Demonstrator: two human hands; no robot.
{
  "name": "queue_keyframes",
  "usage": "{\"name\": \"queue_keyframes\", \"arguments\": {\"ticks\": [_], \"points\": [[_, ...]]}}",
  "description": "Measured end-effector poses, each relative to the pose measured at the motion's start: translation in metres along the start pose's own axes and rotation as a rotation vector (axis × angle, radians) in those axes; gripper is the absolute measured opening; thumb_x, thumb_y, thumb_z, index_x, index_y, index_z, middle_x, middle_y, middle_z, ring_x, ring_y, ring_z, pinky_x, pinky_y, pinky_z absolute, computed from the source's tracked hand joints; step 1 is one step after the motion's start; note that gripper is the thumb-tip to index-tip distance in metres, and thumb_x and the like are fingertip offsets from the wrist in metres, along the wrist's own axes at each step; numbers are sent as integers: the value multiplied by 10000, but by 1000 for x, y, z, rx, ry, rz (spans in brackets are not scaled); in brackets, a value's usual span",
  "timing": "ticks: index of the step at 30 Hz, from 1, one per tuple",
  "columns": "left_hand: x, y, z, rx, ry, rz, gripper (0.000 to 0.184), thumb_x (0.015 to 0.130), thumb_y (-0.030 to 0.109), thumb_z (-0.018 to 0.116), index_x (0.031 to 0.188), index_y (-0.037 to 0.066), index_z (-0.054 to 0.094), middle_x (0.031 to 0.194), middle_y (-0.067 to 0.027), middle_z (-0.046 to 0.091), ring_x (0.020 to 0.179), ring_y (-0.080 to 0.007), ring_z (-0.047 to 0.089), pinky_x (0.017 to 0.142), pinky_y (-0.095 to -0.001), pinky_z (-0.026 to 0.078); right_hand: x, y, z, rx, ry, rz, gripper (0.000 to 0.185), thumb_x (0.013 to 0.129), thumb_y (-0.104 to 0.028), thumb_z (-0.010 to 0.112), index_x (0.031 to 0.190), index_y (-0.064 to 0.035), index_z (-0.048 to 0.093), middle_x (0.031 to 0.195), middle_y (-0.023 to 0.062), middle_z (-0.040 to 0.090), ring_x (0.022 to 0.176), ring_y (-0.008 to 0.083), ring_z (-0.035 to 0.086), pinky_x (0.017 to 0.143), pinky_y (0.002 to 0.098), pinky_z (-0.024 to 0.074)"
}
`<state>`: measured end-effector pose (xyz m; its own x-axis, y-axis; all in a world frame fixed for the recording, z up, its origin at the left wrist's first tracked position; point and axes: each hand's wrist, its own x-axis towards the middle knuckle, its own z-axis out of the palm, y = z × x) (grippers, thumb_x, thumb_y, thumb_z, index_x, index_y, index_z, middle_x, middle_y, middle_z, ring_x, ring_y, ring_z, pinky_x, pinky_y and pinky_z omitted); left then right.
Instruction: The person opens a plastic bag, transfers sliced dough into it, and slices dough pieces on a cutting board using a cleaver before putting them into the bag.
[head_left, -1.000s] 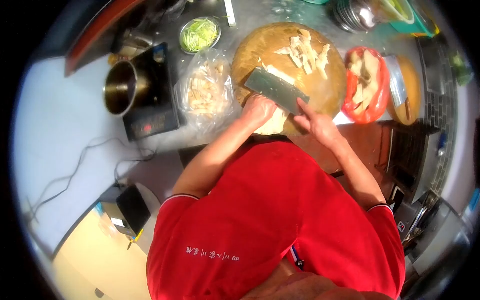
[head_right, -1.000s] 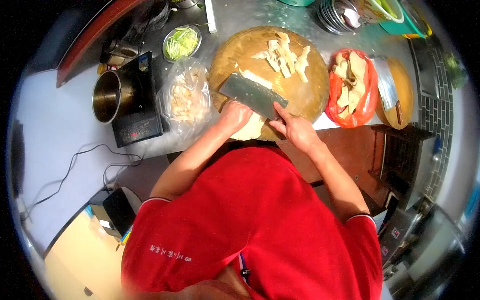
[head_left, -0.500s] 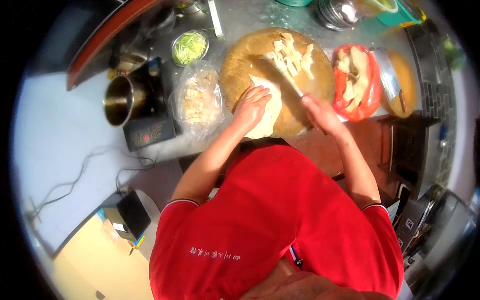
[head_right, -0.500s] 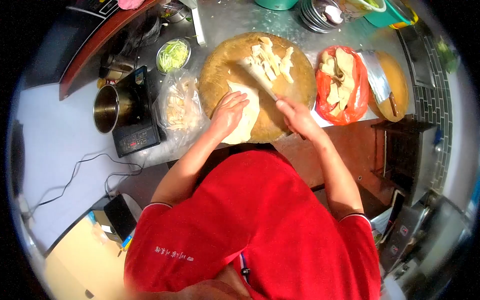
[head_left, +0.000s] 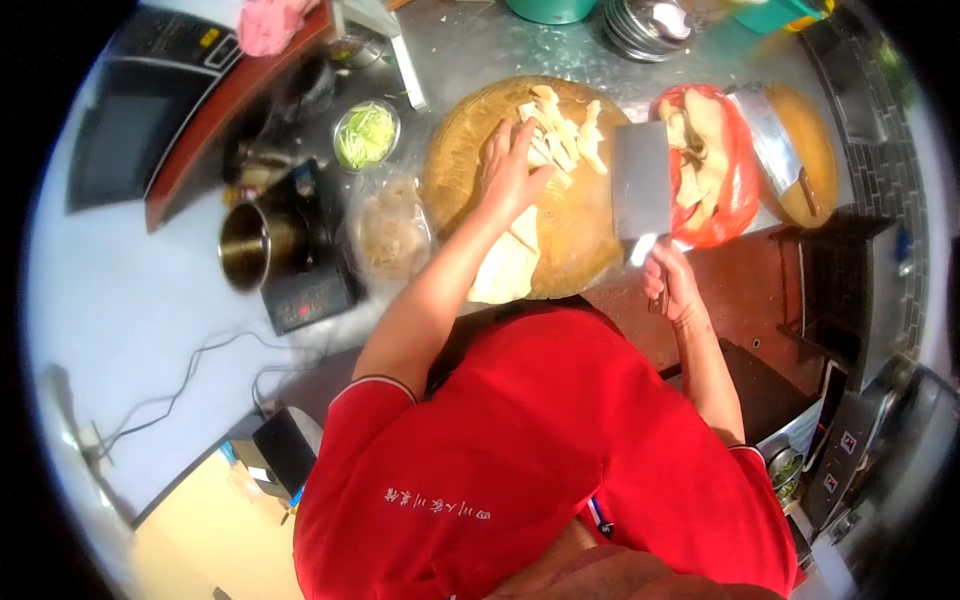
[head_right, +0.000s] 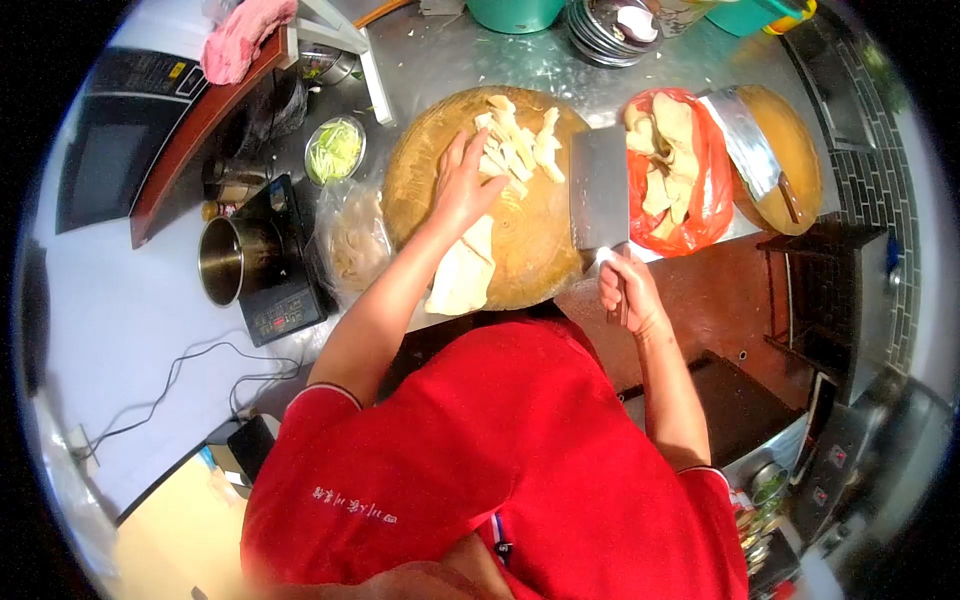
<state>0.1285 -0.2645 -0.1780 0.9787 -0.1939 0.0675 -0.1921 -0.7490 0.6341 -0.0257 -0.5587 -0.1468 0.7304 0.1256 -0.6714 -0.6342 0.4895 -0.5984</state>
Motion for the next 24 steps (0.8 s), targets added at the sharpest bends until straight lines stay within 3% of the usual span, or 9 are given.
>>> {"name": "queue_keyframes", "arguments": {"ticks": [1, 5, 9, 10, 16, 19, 24], "points": [[15, 1, 8, 32, -21, -3, 815, 925, 302, 776, 1628, 124, 404, 1668, -296, 307, 1525, -470, 325, 1246, -525, 315, -1, 3, -4, 10, 9, 23, 191, 1059, -269, 636, 1042, -150, 488, 715, -10, 481, 486, 95, 419, 420, 261, 366], [59, 10, 55, -130, 98, 26, 801, 929, 415, 765, 1600, 103, 460, 1671, -290, 317, 1552, -457, 268, 1269, -534, 259, -2, 9, -2, 88, 2, 38, 147, 1060, -231, 620, 1139, -144, 532, 707, -8, 481, 483, 103, 419, 426, 267, 374], [65, 47, 50, 148, -9, 196, 640, 922, 422, 751, 1488, 154, 622, 1636, -210, 406, 1539, -410, 302, 1253, -493, 282, 0, 13, -5, 108, -14, 46, 147, 1042, -193, 624, 1151, -143, 538, 701, -8, 486, 482, 108, 425, 429, 278, 382], [62, 42, 55, 192, 51, 276, 492, 920, 355, 739, 1371, 162, 701, 1578, -168, 479, 1491, -383, 372, 1216, -488, 320, -1, 13, -5, 112, -15, 51, 142, 1039, -190, 625, 1141, -143, 537, 700, -8, 487, 483, 108, 426, 429, 278, 382], [43, 7, 26, 163, -59, 417, 252, 957, 196, 662, 1181, 113, 742, 1385, -93, 624, 1332, -326, 533, 1130, -495, 386, 1, 13, -8, 127, -40, 55, 116, 1034, -183, 628, 1082, -142, 531, 698, -4, 491, 487, 109, 434, 431, 281, 386], [26, -10, 6, 161, -44, 384, 230, 960, 182, 663, 1158, 105, 749, 1361, -76, 649, 1323, -315, 549, 1123, -487, 392, 1, 11, -6, 135, -31, 67, 111, 1032, -178, 625, 1057, -141, 523, 698, -3, 490, 492, 111, 440, 433, 284, 392], [4, -9, -42, 206, -250, 422, 446, 882, 235, 757, 1309, 120, 705, 1526, -145, 519, 1410, -363, 459, 1164, -507, 382, -3, 6, 0, 96, 24, 94, 106, 1029, -165, 614, 1028, -139, 511, 699, 2, 488, 498, 116, 448, 440, 291, 401]]}}
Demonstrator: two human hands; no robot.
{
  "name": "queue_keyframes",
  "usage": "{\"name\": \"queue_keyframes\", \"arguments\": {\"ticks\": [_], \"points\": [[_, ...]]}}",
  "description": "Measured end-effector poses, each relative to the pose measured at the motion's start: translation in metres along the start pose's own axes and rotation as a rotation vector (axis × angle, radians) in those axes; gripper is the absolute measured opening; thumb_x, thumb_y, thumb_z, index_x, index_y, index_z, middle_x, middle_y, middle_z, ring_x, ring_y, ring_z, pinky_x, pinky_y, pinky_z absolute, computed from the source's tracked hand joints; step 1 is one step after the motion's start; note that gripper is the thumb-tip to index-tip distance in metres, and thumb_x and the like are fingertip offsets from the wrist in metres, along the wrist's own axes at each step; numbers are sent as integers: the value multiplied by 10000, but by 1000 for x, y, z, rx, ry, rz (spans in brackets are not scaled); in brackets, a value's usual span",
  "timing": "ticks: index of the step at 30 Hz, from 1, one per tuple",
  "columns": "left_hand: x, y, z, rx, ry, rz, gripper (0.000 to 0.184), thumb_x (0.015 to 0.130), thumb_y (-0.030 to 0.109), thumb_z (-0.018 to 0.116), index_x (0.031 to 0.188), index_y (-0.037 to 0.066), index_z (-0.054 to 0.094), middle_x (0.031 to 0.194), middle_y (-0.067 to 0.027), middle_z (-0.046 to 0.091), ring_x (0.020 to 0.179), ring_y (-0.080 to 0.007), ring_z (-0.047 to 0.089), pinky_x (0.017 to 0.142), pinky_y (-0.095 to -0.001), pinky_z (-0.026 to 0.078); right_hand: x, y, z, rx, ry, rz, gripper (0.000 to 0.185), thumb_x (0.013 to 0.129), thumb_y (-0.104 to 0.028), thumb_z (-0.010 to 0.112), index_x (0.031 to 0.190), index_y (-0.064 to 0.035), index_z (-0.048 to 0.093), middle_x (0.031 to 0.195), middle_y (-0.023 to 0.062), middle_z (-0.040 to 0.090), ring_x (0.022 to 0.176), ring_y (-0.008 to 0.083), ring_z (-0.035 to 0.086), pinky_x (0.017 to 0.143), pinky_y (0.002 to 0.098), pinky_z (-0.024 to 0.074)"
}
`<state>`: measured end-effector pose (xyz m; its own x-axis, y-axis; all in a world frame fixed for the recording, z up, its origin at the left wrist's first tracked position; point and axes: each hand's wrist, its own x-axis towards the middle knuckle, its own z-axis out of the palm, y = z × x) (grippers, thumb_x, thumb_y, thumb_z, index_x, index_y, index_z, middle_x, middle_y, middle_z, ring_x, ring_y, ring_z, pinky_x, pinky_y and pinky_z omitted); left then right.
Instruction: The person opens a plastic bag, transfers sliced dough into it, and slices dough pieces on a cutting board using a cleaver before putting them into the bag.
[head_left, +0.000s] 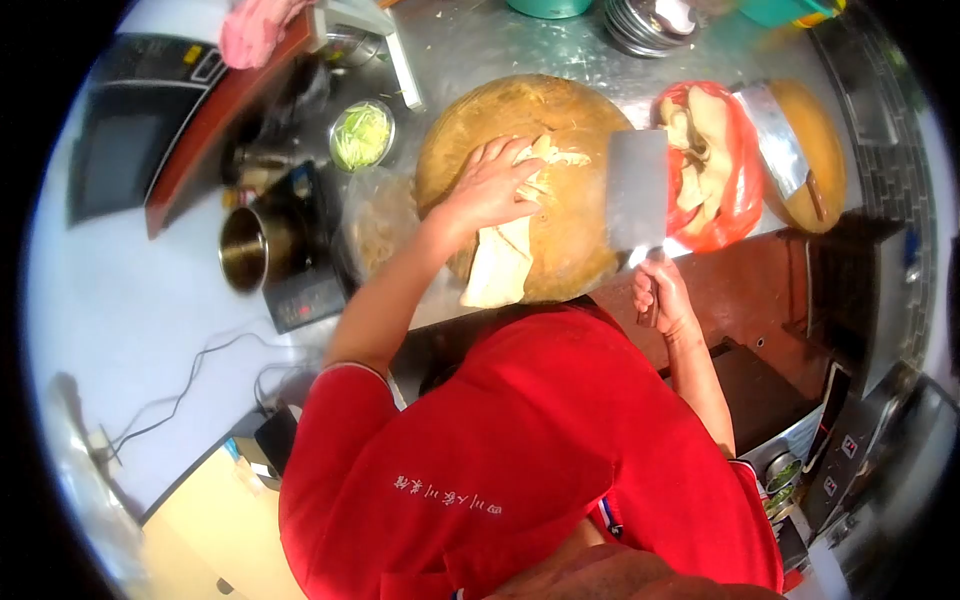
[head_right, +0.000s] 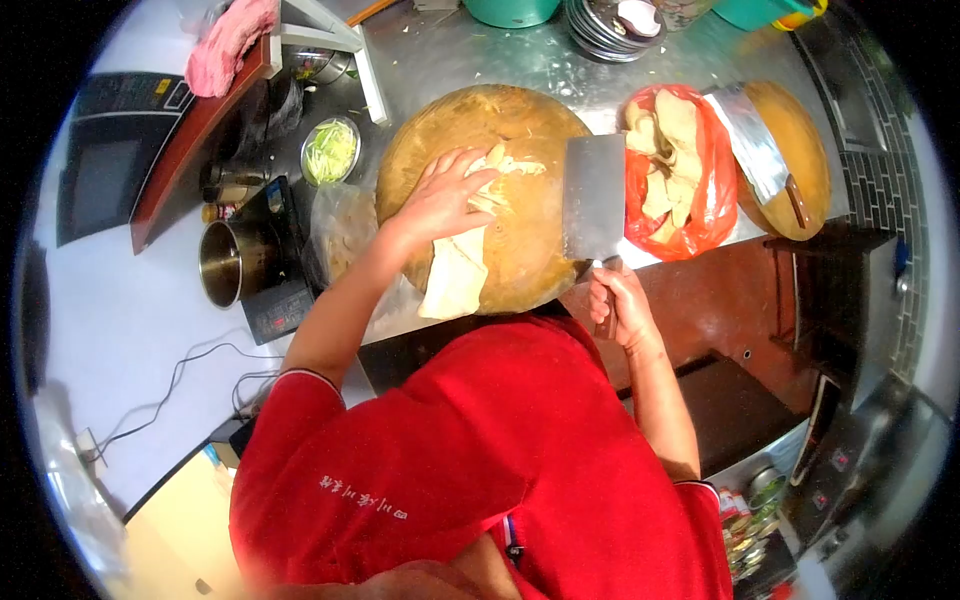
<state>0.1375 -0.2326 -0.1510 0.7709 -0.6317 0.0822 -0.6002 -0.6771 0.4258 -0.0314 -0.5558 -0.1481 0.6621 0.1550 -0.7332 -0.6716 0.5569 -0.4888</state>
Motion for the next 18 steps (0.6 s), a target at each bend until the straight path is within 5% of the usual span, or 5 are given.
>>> {"name": "queue_keyframes", "arguments": {"ticks": [5, 11, 14, 17, 18], "points": [[6, -1, -24, -12, -260, -124, 468, 829, 120, 753, 1294, 132, 702, 1504, -145, 519, 1386, -364, 485, 1075, -503, 481, 0, 3, 2, -49, -6, -51, 103, 1022, -147, 606, 1040, -130, 506, 701, 9, 487, 497, 121, 450, 443, 294, 407], [11, -13, 25, -57, -101, -54, 356, 844, 11, 711, 1188, 99, 689, 1241, -121, 611, 1182, -337, 639, 902, -455, 557, -4, 5, 13, -104, 43, -102, 112, 1019, -137, 610, 1061, -116, 509, 701, 17, 485, 500, 125, 455, 442, 294, 406], [41, 10, 30, -185, -121, -56, 401, 885, 106, 701, 1285, 131, 678, 1370, -177, 607, 1196, -370, 638, 948, -452, 557, -6, 6, 20, -131, 67, -110, 118, 1019, -136, 612, 1073, -116, 509, 704, 18, 485, 502, 125, 451, 442, 291, 402], [60, 27, 33, -103, -105, -82, 302, 972, 210, 651, 1253, 106, 691, 1247, -157, 637, 1176, -331, 658, 958, -483, 545, -14, 2, 28, -145, 133, -106, 123, 1019, -136, 613, 1073, -124, 503, 706, 14, 480, 505, 123, 442, 441, 287, 396], [66, 40, 24, -435, -130, -338, 299, 986, 247, 629, 1241, 109, 703, 1259, -172, 638, 1178, -329, 659, 967, -483, 545, -13, 4, 32, -152, 142, -97, 125, 1019, -137, 613, 1071, -128, 500, 707, 13, 477, 505, 122, 438, 440, 286, 394]]}}
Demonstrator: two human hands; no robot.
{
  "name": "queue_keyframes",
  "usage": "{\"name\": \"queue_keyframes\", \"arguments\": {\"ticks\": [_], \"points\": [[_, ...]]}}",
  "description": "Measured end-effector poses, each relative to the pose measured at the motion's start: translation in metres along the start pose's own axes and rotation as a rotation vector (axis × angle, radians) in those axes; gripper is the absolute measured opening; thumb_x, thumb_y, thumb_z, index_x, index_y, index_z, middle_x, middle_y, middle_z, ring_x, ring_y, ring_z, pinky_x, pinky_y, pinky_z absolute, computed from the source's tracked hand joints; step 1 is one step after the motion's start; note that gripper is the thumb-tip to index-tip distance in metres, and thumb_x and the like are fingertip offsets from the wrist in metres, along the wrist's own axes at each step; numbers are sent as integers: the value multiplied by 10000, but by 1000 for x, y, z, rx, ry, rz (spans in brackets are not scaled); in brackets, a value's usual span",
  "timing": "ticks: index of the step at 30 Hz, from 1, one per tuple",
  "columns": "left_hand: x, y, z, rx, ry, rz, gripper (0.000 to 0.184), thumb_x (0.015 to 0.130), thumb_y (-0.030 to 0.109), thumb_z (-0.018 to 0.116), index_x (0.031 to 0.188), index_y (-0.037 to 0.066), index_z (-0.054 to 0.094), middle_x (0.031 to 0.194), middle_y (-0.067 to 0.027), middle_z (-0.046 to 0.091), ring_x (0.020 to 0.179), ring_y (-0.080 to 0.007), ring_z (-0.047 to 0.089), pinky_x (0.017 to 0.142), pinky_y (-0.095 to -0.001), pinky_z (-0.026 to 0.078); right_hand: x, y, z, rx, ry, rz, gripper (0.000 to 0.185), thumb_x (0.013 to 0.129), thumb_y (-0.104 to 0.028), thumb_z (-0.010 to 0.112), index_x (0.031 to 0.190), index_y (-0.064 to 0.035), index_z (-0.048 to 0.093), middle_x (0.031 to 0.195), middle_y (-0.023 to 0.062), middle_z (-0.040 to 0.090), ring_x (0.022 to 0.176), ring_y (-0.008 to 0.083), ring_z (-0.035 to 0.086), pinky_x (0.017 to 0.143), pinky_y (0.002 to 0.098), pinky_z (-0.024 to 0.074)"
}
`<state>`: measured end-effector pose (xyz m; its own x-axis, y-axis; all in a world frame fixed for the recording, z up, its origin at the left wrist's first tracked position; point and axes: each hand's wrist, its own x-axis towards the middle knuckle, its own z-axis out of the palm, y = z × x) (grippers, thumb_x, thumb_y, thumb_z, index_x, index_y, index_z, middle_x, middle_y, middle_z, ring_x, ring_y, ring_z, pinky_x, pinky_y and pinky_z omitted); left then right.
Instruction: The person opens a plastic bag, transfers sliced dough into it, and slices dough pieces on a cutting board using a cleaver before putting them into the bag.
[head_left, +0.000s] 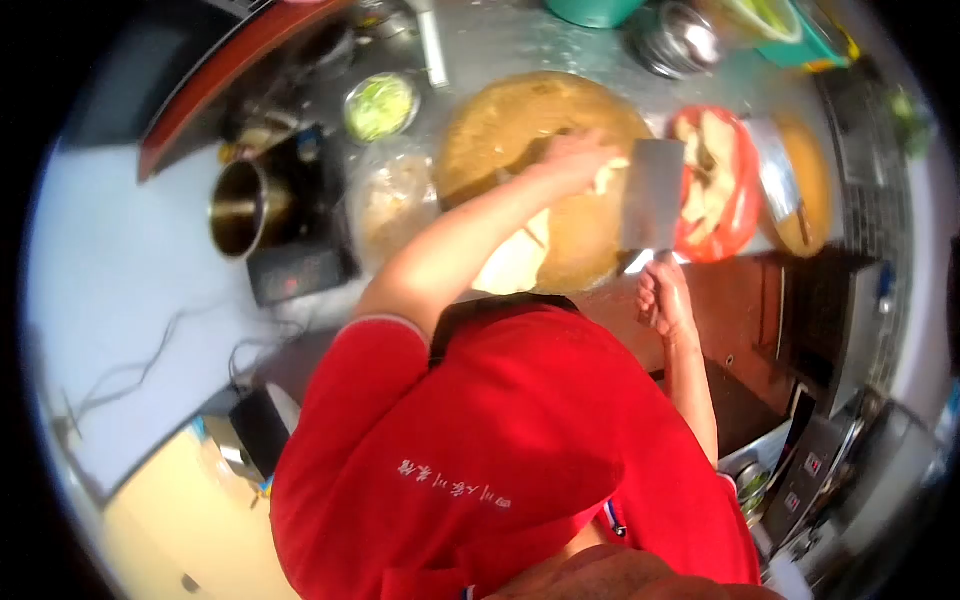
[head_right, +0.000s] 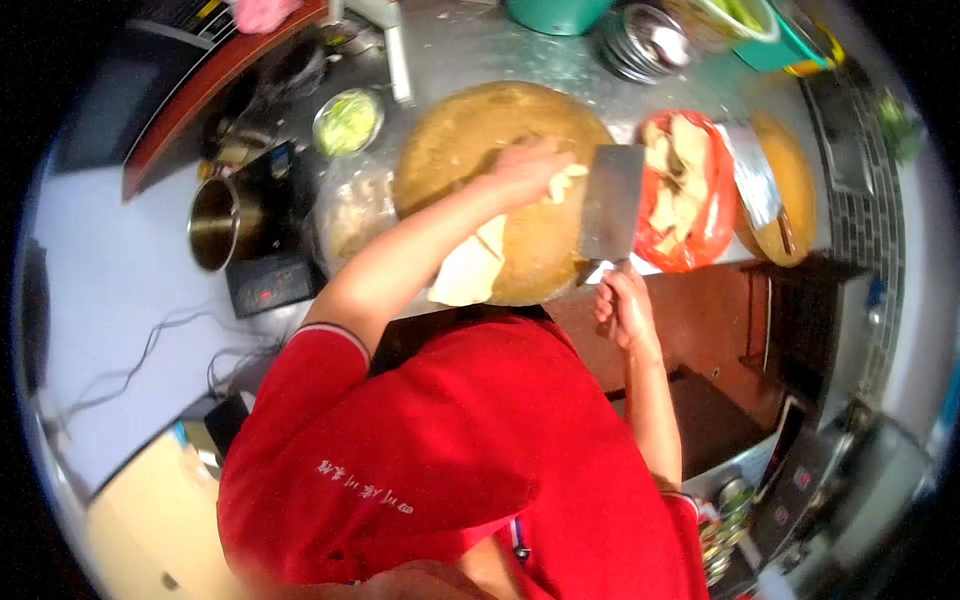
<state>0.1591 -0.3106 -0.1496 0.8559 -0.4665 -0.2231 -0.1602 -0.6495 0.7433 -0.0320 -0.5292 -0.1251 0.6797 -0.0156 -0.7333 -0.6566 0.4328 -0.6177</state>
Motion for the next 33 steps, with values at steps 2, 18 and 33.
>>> {"name": "queue_keyframes", "arguments": {"ticks": [2, 18, 33], "points": [[8, -8, 16, 42, 54, 54, 297, 987, 286, 621, 1201, 112, 732, 1266, -196, 644, 1165, -333, 664, 965, -485, 549, 8, 8, -10, -39, -23, -26, 126, 1018, -138, 604, 1046, -139, 481, 710, 5, 467, 510, 118, 434, 447, 276, 391], [-173, -82, -72, -1103, 449, -42, 486, 847, 52, 806, 1311, -3, 673, 1259, -98, 715, 1043, -189, 703, 880, -346, 597, 8, 10, 3, -144, -25, -119, 151, 1007, -154, 571, 935, -146, 439, 696, -4, 453, 489, 110, 415, 416, 279, 372], [-231, -207, -72, 119, 623, -304, 661, 853, 29, 721, 1488, 94, 547, 1469, -157, 508, 1375, -377, 522, 1180, -432, 421, 0, 10, 23, -240, -4, -152, 120, 1017, -135, 575, 983, -147, 460, 713, 1, 464, 517, 117, 450, 442, 284, 391]]}}
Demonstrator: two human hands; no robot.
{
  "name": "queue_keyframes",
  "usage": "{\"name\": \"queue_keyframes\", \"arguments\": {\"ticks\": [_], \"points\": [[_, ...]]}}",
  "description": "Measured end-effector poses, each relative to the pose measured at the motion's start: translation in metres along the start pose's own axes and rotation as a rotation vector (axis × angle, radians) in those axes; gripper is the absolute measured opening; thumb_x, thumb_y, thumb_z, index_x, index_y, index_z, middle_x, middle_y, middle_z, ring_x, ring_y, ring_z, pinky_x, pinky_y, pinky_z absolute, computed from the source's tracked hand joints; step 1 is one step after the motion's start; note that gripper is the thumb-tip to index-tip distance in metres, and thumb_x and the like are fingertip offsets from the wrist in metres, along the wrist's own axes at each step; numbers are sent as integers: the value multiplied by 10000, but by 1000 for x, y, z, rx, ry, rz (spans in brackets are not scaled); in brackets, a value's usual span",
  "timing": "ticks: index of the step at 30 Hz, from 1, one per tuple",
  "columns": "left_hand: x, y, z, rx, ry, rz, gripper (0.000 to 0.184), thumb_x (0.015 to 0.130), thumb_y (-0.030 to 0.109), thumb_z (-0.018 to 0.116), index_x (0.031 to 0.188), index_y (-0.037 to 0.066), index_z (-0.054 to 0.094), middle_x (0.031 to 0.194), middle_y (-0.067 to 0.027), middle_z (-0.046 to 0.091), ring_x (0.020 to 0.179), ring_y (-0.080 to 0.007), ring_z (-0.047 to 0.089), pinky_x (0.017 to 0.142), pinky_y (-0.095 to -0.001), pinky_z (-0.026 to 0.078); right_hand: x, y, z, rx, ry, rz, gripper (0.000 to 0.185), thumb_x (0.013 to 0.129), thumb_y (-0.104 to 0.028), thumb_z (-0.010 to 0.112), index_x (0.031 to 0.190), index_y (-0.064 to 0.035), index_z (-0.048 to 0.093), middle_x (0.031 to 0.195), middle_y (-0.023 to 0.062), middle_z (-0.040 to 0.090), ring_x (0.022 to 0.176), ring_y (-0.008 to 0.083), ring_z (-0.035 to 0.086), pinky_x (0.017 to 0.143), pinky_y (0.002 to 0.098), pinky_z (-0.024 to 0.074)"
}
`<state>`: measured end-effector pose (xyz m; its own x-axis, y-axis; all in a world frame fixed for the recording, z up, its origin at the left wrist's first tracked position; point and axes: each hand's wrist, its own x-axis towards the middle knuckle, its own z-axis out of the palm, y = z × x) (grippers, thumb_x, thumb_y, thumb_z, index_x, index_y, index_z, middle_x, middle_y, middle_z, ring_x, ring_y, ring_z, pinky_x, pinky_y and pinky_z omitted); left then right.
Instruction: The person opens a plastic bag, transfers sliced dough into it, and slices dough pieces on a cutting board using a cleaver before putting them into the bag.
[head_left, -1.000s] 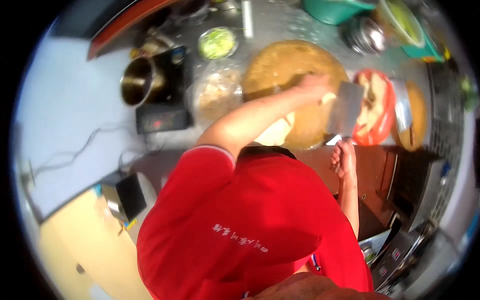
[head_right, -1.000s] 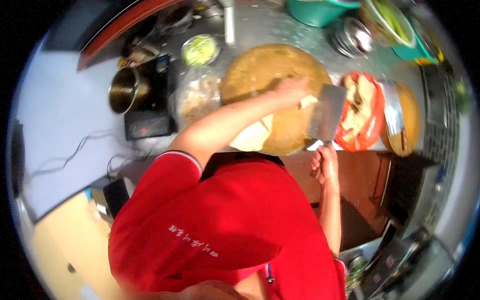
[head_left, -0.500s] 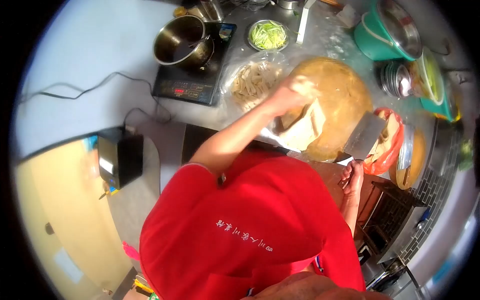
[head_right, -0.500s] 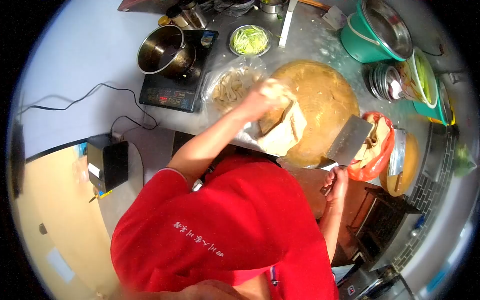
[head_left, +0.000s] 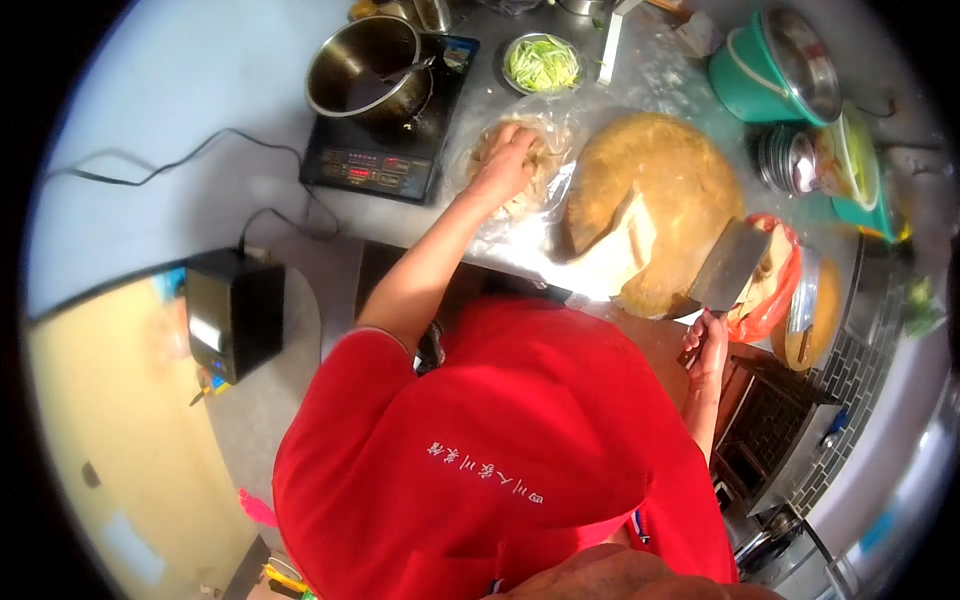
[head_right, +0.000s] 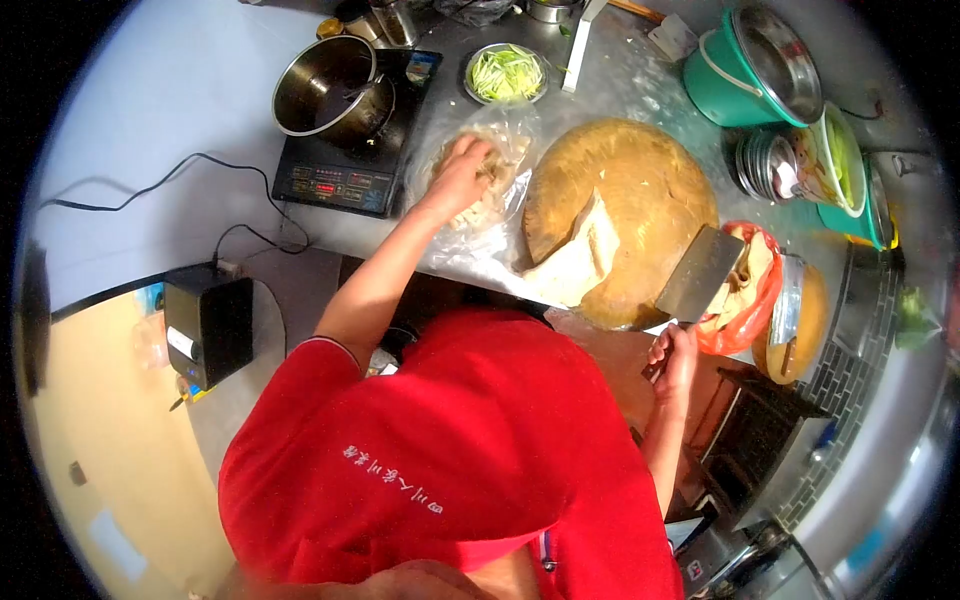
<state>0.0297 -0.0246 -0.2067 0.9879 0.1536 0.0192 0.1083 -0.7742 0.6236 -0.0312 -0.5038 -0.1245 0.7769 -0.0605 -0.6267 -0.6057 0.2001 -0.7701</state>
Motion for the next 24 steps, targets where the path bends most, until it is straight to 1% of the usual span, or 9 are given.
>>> {"name": "queue_keyframes", "arguments": {"ticks": [4, 8, 9, 11, 14, 16, 18, 22, 24], "points": [[-2, -19, -5, -6, 86, -60, 473, 907, 6, 634, 1377, 56, 637, 1561, -176, 519, 1459, -377, 469, 1207, -440, 402, -4, 3, 2, 1, 10, -30, 98, 1016, -118, 572, 1015, -135, 476, 720, 11, 476, 521, 124, 461, 455, 285, 412], [-15, -13, -35, -157, 133, -24, 326, 926, 12, 612, 1233, 9, 720, 1318, -218, 696, 1243, -385, 664, 1054, -441, 525, -8, 3, 13, -81, 46, -61, 102, 1010, -115, 593, 1019, -112, 492, 704, 16, 486, 516, 129, 472, 452, 297, 417], [-18, -16, -27, -87, 284, 29, 256, 941, 38, 625, 1171, -1, 730, 1156, -222, 733, 1095, -389, 715, 954, -444, 563, -8, 3, 15, -118, 52, -75, 101, 1009, -117, 598, 1017, -109, 497, 699, 16, 488, 512, 129, 473, 449, 297, 414], [-31, 13, -25, -89, 302, 42, 237, 924, 44, 647, 1146, 20, 728, 1085, -202, 718, 1006, -402, 695, 920, -465, 558, -8, 6, 16, -169, 91, -68, 98, 998, -117, 616, 1052, -92, 538, 680, 10, 492, 497, 123, 472, 442, 292, 402], [-63, 73, 10, -222, 200, 206, 173, 933, 97, 687, 1090, 30, 719, 1005, -186, 690, 933, -389, 673, 863, -480, 550, -8, 7, 23, -287, 50, -133, 243, 976, -96, 643, 1211, -88, 579, 663, -23, 488, 487, 102, 465, 437, 278, 388], [-78, 104, 36, -108, 1, 312, 178, 954, 137, 714, 1094, 29, 733, 1054, -164, 685, 1029, -316, 656, 894, -442, 529, -9, 6, 28, -379, 25, -108, 615, 942, -67, 679, 1528, -106, 495, 649, -30, 499, 492, 91, 471, 436, 271, 381], [-76, 123, 52, -64, -70, 332, 178, 951, 122, 702, 1098, 25, 730, 1059, -168, 668, 1048, -311, 630, 913, -438, 516, -8, 13, 30, -440, 45, -81, 753, 928, -51, 695, 1625, -141, 426, 684, -24, 535, 501, 84, 463, 447, 273, 374], [-62, 135, 91, -23, -78, 427, 188, 926, 62, 671, 1098, 10, 724, 1023, -169, 649, 1022, -323, 602, 916, -450, 506, -19, 15, 48, -572, 26, -142, 764, 914, -71, 730, 1623, -156, 459, 819, -3, 634, 542, 63, 454, 485, 246, 381], [-49, 136, 102, -62, -88, 479, 199, 913, 41, 637, 1090, 7, 723, 1038, -165, 661, 1063, -343, 613, 940, -457, 514, -21, 17, 43, -711, 18, -194, 741, 914, -125, 738, 1607, -132, 478, 892, 45, 666, 637, 110, 540, 613, 286, 495]]}}
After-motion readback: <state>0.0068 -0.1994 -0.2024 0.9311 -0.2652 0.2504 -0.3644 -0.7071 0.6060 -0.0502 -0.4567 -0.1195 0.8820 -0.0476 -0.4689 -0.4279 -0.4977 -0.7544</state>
